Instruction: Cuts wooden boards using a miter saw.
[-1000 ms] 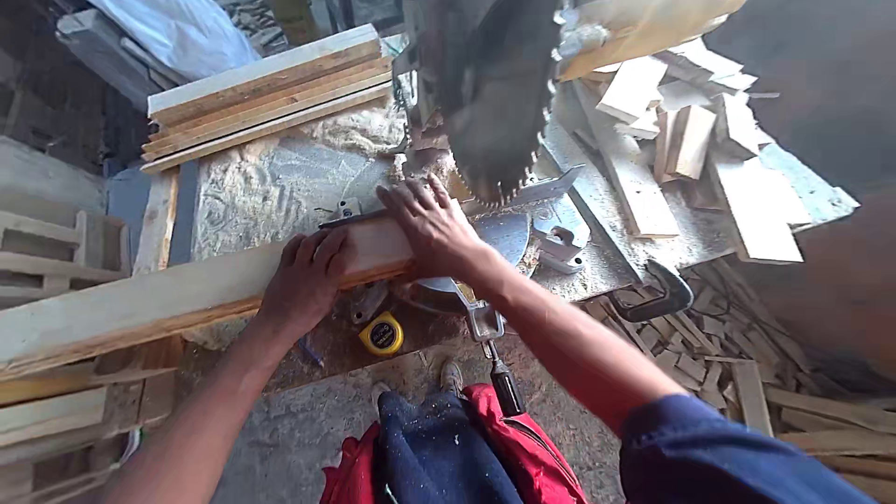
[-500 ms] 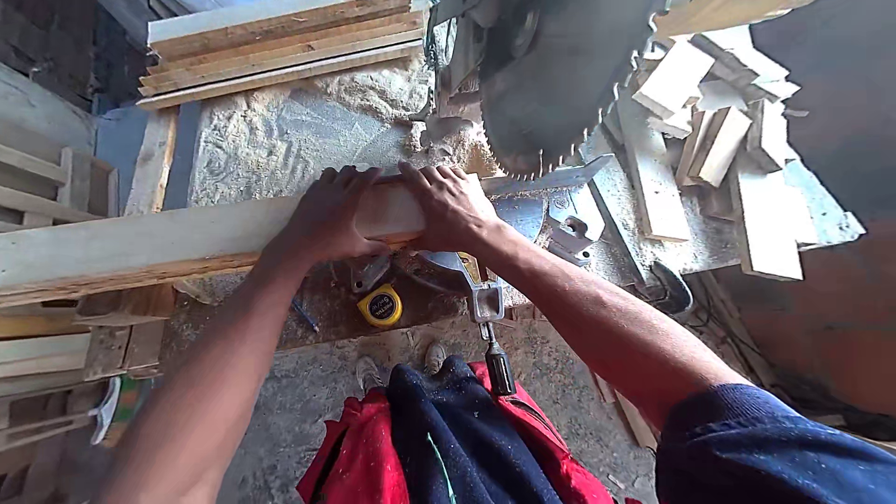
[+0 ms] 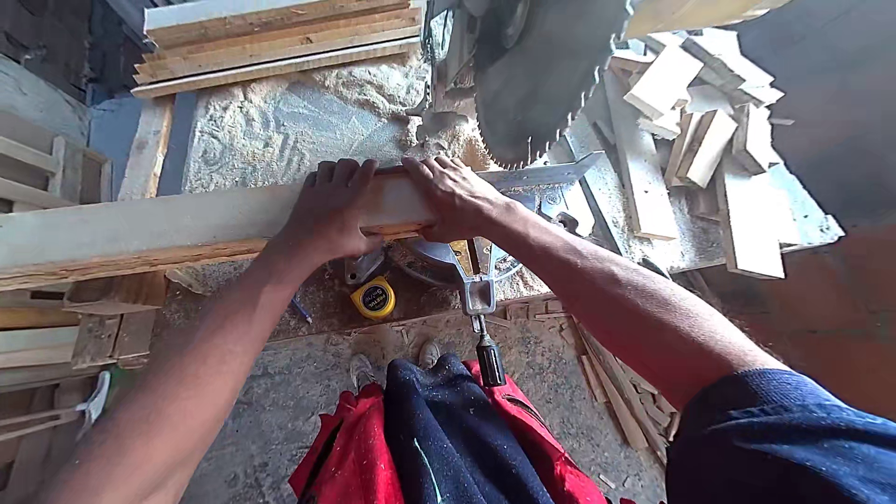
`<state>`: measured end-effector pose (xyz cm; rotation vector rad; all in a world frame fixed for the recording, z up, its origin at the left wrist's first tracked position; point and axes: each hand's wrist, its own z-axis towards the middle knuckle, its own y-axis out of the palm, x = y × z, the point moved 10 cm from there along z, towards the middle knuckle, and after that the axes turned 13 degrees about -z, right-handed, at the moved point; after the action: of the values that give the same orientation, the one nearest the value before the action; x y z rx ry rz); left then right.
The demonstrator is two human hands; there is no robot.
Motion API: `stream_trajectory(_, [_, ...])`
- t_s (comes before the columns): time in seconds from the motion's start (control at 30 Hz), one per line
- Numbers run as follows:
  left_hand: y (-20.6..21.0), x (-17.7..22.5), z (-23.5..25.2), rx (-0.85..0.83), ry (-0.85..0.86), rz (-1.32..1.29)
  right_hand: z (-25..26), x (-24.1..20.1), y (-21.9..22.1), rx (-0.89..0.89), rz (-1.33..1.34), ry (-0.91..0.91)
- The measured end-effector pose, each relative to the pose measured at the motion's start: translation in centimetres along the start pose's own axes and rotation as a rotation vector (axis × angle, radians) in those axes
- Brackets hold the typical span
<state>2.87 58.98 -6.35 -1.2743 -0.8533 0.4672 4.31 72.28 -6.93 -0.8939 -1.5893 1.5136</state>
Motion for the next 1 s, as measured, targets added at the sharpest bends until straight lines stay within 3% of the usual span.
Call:
stream_trajectory(0.17, [0.3, 0.3, 0.0, 0.054, 0.028, 0.05, 0.3, 0.2, 0.0, 0.008, -0.013, -0.007])
stream_trajectory(0.5, [-0.8, 0.4, -0.4, 0.007, 0.074, -0.068, -0.2, 0.6, -0.7, -0.004, 0.11, -0.113])
stream_trajectory(0.67, [-1.4, -0.2, -0.8, 0.066, 0.12, 0.007, 0.3, 0.5, -0.4, 0.081, 0.164, -0.157])
stream_trajectory(0.9, [-1.4, -0.7, -0.5, 0.076, 0.096, -0.086, 1.4, 2.5, 3.2, 0.209, 0.128, -0.077])
stream_trajectory(0.97, [-2.5, -1.5, -1.2, 0.145, 0.163, -0.161, 2.0, 0.6, 2.8, 0.146, 0.131, 0.025])
stream_trajectory(1.0, [-3.9, -2.4, -2.0, 0.147, 0.186, -0.218, 2.3, -1.8, 1.2, 0.041, 0.181, 0.159])
